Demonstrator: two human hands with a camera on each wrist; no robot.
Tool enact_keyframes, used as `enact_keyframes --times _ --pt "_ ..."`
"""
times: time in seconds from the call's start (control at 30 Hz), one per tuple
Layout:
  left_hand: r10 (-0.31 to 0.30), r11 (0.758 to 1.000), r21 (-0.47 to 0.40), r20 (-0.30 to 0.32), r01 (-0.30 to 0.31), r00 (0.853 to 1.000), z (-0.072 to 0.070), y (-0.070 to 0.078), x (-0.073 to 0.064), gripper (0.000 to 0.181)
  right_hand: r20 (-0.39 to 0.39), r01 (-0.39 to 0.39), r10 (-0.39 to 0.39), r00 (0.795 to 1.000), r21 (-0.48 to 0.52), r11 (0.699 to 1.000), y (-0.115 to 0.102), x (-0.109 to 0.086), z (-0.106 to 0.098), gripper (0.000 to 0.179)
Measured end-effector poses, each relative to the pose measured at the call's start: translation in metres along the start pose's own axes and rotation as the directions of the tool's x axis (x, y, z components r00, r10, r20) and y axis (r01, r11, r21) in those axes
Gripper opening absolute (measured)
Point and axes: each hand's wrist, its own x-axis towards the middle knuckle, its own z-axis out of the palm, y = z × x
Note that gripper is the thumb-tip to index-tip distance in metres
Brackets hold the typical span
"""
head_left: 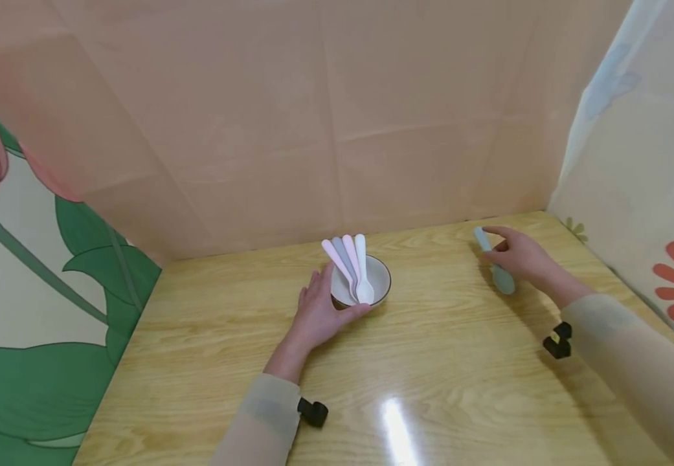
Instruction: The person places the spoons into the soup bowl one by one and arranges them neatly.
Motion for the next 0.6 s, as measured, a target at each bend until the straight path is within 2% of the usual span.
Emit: enact_keyframes --times 0.27,0.6 --pt "0.002 1.000 -0.002 -0.001 -0.002 1.000 -0.001 0.000 -0.001 0.121 -0.039 0.027 -0.026 0.999 0.029 0.999 -0.021 -0.003 0.006 0.077" --pt "0.021 1.000 0.006 -0.006 -0.021 1.000 -0.002 0.000 0.000 0.121 -0.052 0.071 -0.064 0.997 0.148 0.986 -0.048 -0.003 0.011 0.080"
